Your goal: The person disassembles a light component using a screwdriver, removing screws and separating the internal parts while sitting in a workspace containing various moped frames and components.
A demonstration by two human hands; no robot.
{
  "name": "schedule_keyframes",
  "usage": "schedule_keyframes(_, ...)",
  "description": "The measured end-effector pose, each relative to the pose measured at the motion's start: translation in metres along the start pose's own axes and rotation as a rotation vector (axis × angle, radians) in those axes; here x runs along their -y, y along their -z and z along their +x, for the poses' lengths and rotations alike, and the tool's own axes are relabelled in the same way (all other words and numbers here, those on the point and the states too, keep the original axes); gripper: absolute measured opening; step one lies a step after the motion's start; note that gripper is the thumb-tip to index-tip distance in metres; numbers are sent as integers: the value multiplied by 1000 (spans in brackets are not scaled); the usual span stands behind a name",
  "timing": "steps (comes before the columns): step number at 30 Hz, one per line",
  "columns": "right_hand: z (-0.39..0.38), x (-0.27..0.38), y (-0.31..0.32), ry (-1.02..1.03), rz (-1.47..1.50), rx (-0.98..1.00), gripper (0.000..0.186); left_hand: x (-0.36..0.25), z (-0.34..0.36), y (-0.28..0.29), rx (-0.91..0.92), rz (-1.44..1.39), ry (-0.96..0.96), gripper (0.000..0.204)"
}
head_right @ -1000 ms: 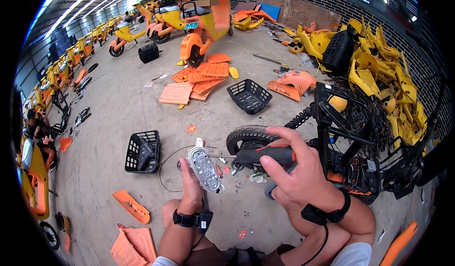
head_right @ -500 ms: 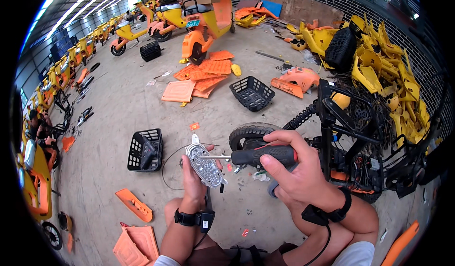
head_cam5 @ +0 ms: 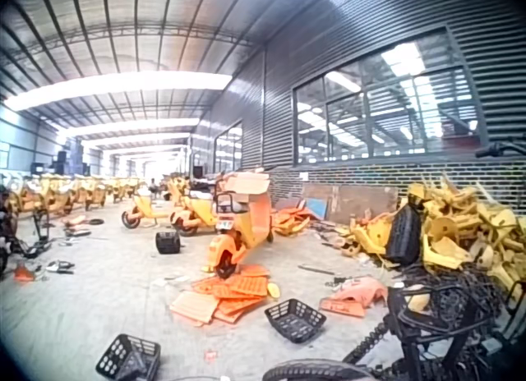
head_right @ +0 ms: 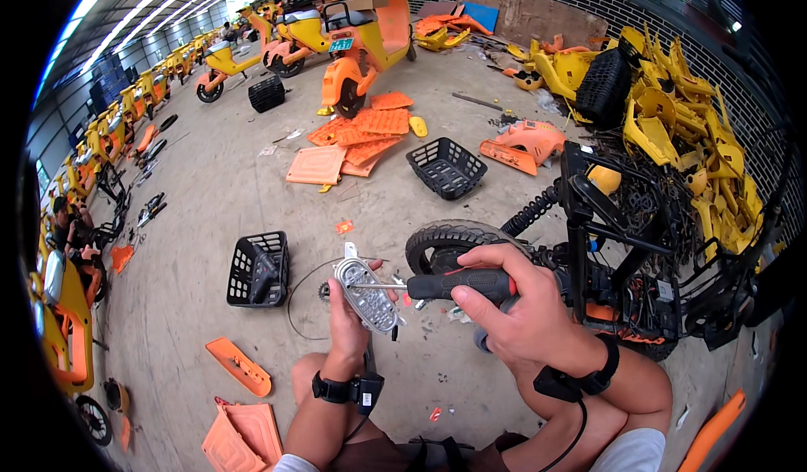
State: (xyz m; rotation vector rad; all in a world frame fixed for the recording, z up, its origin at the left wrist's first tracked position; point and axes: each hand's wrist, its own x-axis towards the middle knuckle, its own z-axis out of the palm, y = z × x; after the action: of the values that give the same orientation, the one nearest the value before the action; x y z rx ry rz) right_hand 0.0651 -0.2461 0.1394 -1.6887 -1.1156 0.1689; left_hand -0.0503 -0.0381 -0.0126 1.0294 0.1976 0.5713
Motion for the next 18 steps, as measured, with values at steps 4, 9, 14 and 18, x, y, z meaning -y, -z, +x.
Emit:
schedule_keyframes(4, 0, 4, 0, 41, -60, 20, 35, -1, 0, 1, -6, -2, 7, 87)
schedule_keyframes(9, 2, 3, -4, 308, -187, 43, 36, 0, 1, -1, -49, 31, 9, 88)
schedule_keyframes(14, 8, 5, -14, 613, -283, 40, 38, 4, 4, 5, -36, 29, 7, 89)
schedule_keyframes(18, 4, 13, -17, 490, -359, -1, 38, 5, 0, 7, -84, 72, -3, 89)
